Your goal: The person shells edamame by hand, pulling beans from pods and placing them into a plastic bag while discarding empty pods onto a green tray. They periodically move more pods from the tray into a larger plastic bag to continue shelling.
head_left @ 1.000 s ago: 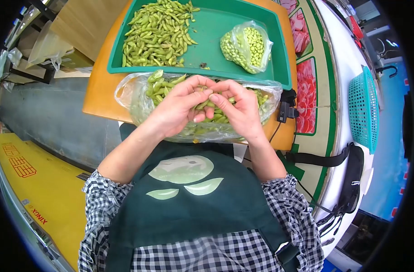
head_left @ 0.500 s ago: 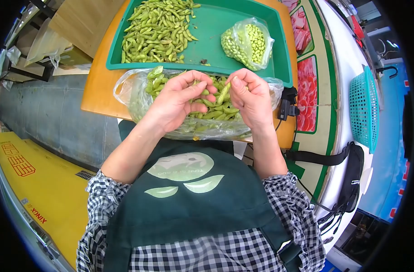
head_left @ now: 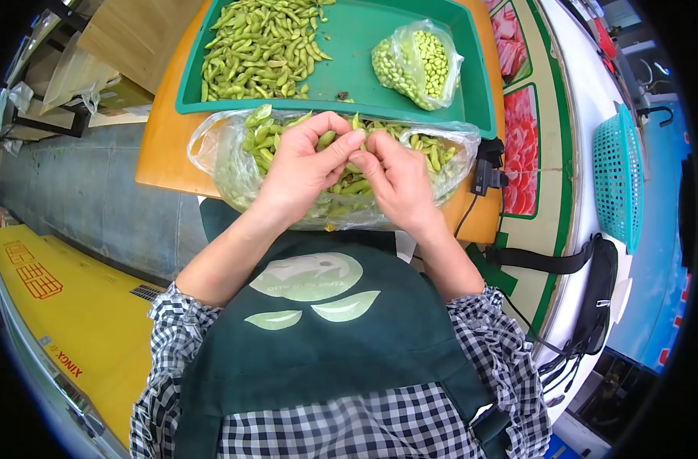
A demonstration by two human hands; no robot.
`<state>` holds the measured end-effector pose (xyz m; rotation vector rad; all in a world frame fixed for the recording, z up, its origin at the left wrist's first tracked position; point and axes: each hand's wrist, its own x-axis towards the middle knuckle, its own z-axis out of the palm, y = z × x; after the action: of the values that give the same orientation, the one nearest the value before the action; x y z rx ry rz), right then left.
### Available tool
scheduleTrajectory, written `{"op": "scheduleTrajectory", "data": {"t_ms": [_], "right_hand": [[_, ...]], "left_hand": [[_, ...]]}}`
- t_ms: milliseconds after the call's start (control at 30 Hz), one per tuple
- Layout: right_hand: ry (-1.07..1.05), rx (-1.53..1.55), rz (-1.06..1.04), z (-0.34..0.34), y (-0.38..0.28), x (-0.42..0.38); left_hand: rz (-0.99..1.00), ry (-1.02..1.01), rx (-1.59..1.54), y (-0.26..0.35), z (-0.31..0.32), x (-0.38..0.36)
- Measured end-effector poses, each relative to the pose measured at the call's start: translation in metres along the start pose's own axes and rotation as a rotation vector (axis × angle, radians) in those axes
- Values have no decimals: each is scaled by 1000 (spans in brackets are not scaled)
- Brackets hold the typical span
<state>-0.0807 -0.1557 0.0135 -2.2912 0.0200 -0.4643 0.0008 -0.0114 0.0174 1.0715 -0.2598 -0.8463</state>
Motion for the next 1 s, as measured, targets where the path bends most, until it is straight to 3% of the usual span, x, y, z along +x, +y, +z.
{"op": "scheduleTrajectory", "data": {"t_ms": [167,233,267,333,467,533,733,1000], "right_hand": [[-5,243,59,2,-2,-2],[-79,663,340,5,1,-6],[-80,663,341,3,-1,-6],[-131,1103,626,-3,-7,-3],[-145,1103,596,2,-3,-3],[-139,608,263,6,7,-4],[-261,1153,513,3,4,-4],[-233,1184,620,4,-1,-4]], "left_hand": [[66,13,84,-2,2,-1],[52,17,69,-3,2,-1],[52,18,68,-5,2,-1],[40,26,-45,-10,1,-2],[49,-4,-40,-8,1,-5],[187,30,230,-11,2,-5],[75,-11,143,-4,-1,-9],[121,2,204,-5,1,-9]]}}
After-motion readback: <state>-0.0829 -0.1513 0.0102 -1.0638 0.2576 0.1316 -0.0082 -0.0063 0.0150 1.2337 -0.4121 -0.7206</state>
